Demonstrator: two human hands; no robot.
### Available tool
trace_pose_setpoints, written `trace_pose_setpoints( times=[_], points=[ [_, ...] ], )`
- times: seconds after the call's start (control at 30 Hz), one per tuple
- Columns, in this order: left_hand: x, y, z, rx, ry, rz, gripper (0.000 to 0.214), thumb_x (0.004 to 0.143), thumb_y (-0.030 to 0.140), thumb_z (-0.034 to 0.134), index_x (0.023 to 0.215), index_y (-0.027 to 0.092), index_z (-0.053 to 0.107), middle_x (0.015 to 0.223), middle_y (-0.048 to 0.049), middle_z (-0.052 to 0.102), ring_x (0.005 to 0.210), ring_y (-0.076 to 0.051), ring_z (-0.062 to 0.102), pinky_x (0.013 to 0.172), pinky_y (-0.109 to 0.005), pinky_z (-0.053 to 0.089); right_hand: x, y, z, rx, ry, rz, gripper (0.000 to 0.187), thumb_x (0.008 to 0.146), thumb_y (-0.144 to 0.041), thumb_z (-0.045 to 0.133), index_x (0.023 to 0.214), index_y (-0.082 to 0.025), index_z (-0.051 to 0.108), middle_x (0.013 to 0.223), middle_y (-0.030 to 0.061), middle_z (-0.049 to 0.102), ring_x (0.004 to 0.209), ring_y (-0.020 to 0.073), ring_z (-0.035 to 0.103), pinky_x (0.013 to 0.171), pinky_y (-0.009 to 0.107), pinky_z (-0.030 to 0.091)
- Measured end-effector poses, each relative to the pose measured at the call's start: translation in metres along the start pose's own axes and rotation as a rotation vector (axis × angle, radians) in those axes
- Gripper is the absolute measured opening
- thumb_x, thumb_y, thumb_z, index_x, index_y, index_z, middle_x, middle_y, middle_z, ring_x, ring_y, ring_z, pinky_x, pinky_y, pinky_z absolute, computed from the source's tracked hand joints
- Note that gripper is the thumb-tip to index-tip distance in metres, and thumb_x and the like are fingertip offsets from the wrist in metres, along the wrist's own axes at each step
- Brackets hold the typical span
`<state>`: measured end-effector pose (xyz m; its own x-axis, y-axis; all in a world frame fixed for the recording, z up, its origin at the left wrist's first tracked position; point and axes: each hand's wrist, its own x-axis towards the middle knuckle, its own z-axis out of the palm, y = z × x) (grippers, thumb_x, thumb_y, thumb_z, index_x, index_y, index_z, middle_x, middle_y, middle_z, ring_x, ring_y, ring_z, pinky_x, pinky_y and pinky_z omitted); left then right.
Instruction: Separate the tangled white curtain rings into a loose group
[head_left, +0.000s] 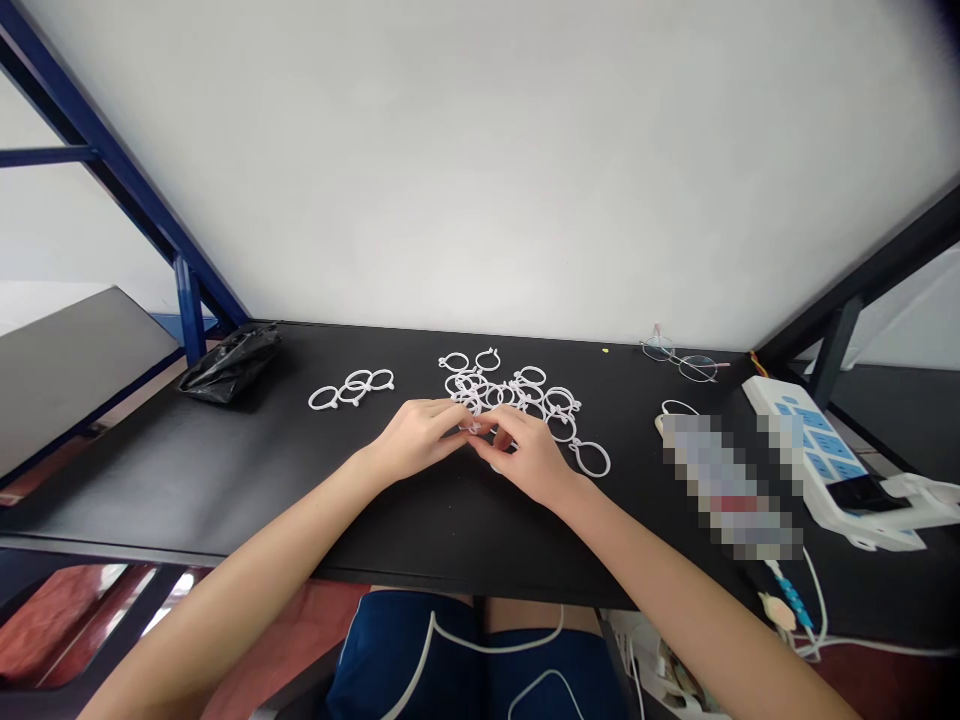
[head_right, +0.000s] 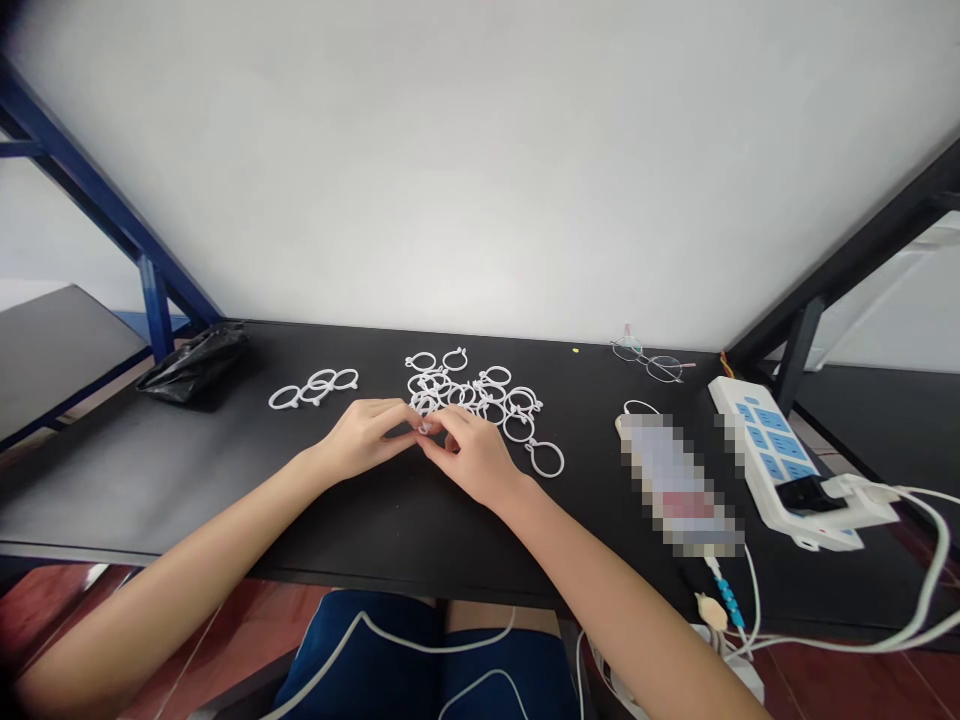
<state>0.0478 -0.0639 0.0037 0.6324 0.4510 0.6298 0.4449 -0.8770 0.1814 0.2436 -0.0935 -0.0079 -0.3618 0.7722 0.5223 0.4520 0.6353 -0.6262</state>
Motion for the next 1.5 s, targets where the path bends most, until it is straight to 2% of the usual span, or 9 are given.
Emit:
trace_pose_setpoints(
  times=[0.5,0.67,0.93,1.07,1.2,1.27,1.33,1.43,1.5],
  points=[
    [-0.001,-0.001,-0.001,0.042,0.032,0.004,0.015,0.093,0.023,0.053,0.079,0.017,0.055,0.068,0.0001,0.064,0.059,-0.009,0.058,0.055,-0.019,0.042,0.002,-0.001,-0.004,-0.035,0.017,-0.02,0.014,0.095,-0.025,0.048,0.092,-0.02,0.061,0.079,0.0026,0.061,0.062,0.0126,0.056,0.06,0.025,0.047],
    [-0.001,0.001,0.0,0.065,0.082,0.047,0.018,0.094,0.022,0.051,0.076,0.018,0.053,0.064,0.0011,0.06,0.055,-0.008,0.054,0.053,-0.02,0.039,0.002,-0.003,-0.004,-0.012,0.031,0.016,0.011,0.094,-0.027,0.05,0.094,-0.021,0.059,0.083,0.0027,0.065,0.058,0.0117,0.057,0.058,0.025,0.049],
    [0.0,0.003,0.002,0.064,0.09,0.091,0.016,0.093,0.021,0.052,0.078,0.017,0.054,0.063,0.0013,0.061,0.055,-0.008,0.054,0.053,-0.02,0.04,0.001,0.001,-0.002,0.002,0.074,-0.022,0.011,0.094,-0.027,0.053,0.093,-0.021,0.062,0.084,0.0025,0.066,0.061,0.0116,0.06,0.06,0.025,0.052],
    [0.001,0.003,0.0,0.047,0.134,0.059,0.006,0.089,0.022,0.059,0.086,0.017,0.057,0.076,-0.0009,0.066,0.065,-0.009,0.061,0.057,-0.019,0.046,0.001,0.0,-0.001,-0.011,0.132,-0.088,0.01,0.093,-0.025,0.054,0.092,-0.02,0.063,0.078,0.0016,0.065,0.058,0.0107,0.058,0.056,0.024,0.049],
    [0.002,0.004,-0.004,0.051,0.196,-0.03,0.025,0.083,0.032,0.067,0.101,0.017,0.058,0.102,-0.0098,0.066,0.092,-0.018,0.064,0.065,-0.023,0.053,0.001,-0.004,-0.002,0.015,0.198,-0.153,0.008,0.092,-0.023,0.056,0.093,-0.021,0.063,0.078,0.0015,0.066,0.057,0.0105,0.058,0.055,0.024,0.05],
    [0.002,0.005,-0.005,0.005,0.153,-0.071,0.034,0.083,0.034,0.067,0.111,0.017,0.057,0.112,-0.0126,0.064,0.099,-0.021,0.063,0.069,-0.026,0.054,0.001,-0.006,-0.002,0.034,0.203,-0.181,0.007,0.092,-0.021,0.056,0.095,-0.021,0.063,0.076,0.0011,0.066,0.055,0.0102,0.058,0.054,0.023,0.05],
    [0.003,0.007,-0.007,-0.092,0.06,-0.124,0.041,0.084,0.035,0.065,0.12,0.017,0.054,0.111,-0.0118,0.065,0.092,-0.019,0.065,0.07,-0.026,0.054,0.0,-0.007,-0.003,0.066,0.201,-0.188,0.007,0.092,-0.019,0.057,0.095,-0.02,0.063,0.076,0.0011,0.065,0.054,0.0096,0.059,0.053,0.023,0.05],
    [0.004,0.009,-0.01,-0.334,-0.12,-0.25,0.045,0.086,0.035,0.062,0.126,0.017,0.05,0.091,-0.0049,0.069,0.072,-0.013,0.063,0.066,-0.023,0.051,0.0,-0.008,-0.004,0.108,0.195,-0.148,0.006,0.092,-0.02,0.057,0.095,-0.02,0.063,0.078,0.0015,0.065,0.055,0.0095,0.06,0.053,0.022,0.051],
    [0.005,0.01,-0.01,-0.508,-0.185,-0.347,0.043,0.085,0.037,0.064,0.122,0.017,0.053,0.08,-0.0011,0.068,0.065,-0.011,0.061,0.063,-0.022,0.05,0.0,-0.009,-0.004,0.123,0.192,-0.124,0.005,0.092,-0.021,0.057,0.093,-0.021,0.062,0.077,0.001,0.064,0.055,0.0098,0.061,0.053,0.023,0.051]
  ],
)
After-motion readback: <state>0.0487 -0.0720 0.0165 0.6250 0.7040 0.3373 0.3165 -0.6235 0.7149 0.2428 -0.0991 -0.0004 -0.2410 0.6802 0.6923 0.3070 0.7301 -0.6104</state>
